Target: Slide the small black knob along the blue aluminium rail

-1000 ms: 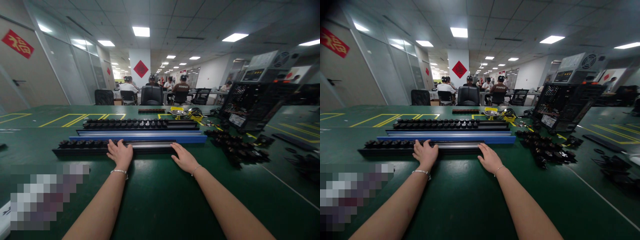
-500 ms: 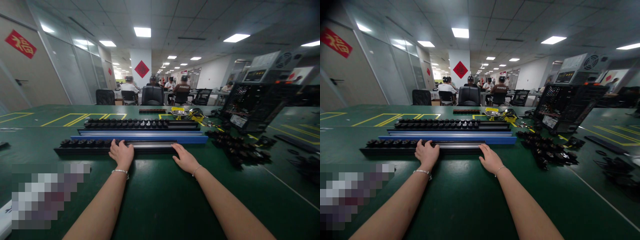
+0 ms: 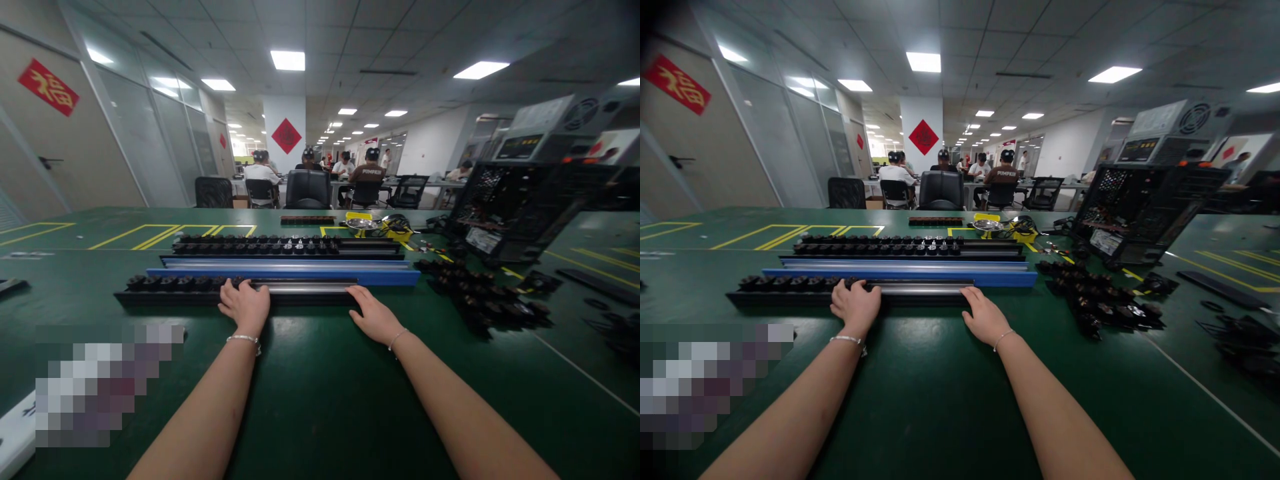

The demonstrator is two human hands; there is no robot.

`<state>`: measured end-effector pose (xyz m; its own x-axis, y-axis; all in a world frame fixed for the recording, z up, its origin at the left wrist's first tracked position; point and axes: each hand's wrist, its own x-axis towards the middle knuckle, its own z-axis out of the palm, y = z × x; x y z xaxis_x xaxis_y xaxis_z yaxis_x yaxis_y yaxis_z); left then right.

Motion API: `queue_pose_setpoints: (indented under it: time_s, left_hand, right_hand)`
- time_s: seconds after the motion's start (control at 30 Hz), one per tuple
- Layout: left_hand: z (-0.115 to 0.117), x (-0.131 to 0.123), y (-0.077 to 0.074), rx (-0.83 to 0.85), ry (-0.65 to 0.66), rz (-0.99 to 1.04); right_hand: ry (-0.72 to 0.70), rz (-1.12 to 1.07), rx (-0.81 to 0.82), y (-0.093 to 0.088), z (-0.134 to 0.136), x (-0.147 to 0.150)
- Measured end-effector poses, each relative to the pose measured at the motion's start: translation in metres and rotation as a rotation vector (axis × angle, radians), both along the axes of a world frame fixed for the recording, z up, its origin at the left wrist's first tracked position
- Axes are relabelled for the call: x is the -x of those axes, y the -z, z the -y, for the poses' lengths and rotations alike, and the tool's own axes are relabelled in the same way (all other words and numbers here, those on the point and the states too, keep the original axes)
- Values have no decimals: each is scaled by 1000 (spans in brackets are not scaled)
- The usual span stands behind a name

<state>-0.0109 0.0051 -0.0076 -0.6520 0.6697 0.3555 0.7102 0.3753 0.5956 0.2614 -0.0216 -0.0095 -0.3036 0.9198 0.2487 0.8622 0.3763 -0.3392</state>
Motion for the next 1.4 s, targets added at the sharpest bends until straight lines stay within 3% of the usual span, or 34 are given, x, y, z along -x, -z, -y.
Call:
queue_pose_setpoints:
  time_s: [0.9,1.4]
  left_hand:
    - [0,-8,4,-23,102,-19]
    - [10,-8,-1,55,156,-41]
  right_hand:
    - [10,15,15,-4,0,2]
    - [-2,-14,-99,11,-8,-1]
